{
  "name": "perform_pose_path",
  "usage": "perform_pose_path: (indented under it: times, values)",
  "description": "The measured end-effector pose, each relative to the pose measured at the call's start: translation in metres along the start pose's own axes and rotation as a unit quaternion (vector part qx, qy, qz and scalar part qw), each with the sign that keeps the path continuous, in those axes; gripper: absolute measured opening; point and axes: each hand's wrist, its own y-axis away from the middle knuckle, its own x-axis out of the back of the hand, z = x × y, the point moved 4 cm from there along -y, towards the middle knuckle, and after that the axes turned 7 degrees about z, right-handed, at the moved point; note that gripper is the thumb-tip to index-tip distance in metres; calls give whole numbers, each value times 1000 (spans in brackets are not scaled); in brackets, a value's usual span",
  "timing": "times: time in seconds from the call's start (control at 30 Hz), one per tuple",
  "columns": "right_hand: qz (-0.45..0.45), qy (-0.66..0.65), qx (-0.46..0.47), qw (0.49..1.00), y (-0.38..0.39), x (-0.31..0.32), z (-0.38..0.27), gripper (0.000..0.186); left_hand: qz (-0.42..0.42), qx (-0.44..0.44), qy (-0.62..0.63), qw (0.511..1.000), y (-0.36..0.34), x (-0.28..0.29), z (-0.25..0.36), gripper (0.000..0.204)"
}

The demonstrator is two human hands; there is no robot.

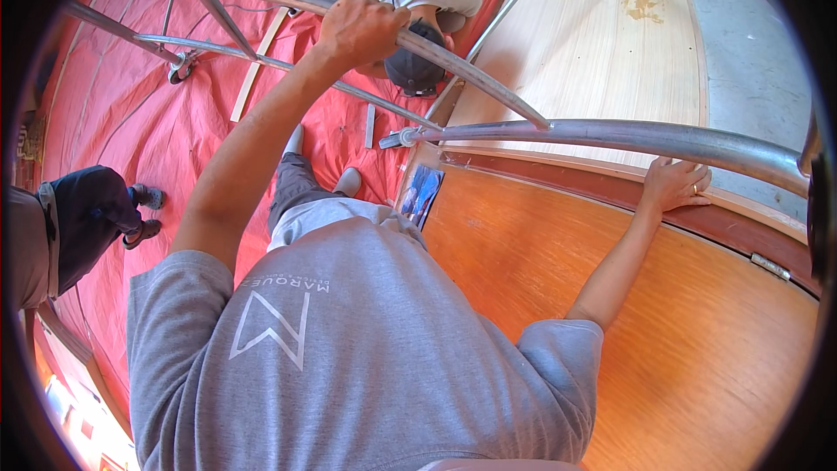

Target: The person assists another worker in installing a wooden wall panel by holding a metal frame while the other worker uses a drill to secure the panel to the wall. The person then helps position and secure the frame against the panel.

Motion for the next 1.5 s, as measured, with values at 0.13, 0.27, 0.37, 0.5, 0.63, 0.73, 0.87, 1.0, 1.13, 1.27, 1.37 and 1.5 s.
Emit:
perform_pose_path:
  times: [0.13,0.27,0.37,0.5,0.63,0.73,0.87,1.0,1.13,1.27,1.37,1.5]
  values:
    - [-7,3,-1,1000,-1,3,-1,50,-5,-1,2,1000,0,0,0,12]
    - [-1,3,-1,1000,-1,1,0,49,-13,3,6,1000,0,-3,-2,15]
    - [2,4,-2,1000,-2,2,-1,48,-25,7,4,1000,0,-2,-2,16]
    - [0,-4,-5,1000,0,-3,2,48,-38,9,4,999,-1,1,0,17]
    - [8,-10,-1,1000,1,-4,3,49,-74,19,3,997,-2,3,0,21]
    - [16,-6,6,1000,2,-6,4,49,-72,20,-1,997,-2,3,0,21]
    - [32,4,8,999,1,-2,2,49,-55,14,1,998,-3,4,1,20]
    - [33,2,5,999,2,-5,3,48,-13,7,-6,1000,-2,3,1,11]
    - [25,0,2,1000,-2,-1,-1,49,-10,5,-8,1000,2,1,-3,10]
    - [26,2,2,1000,2,-4,2,49,-57,24,-12,998,-2,2,0,17]
    - [21,-2,-1,1000,-1,-2,3,49,-66,26,-12,997,-4,4,1,17]
    - [-11,-7,-16,1000,-2,3,1,53,-74,32,6,997,-4,5,2,16]
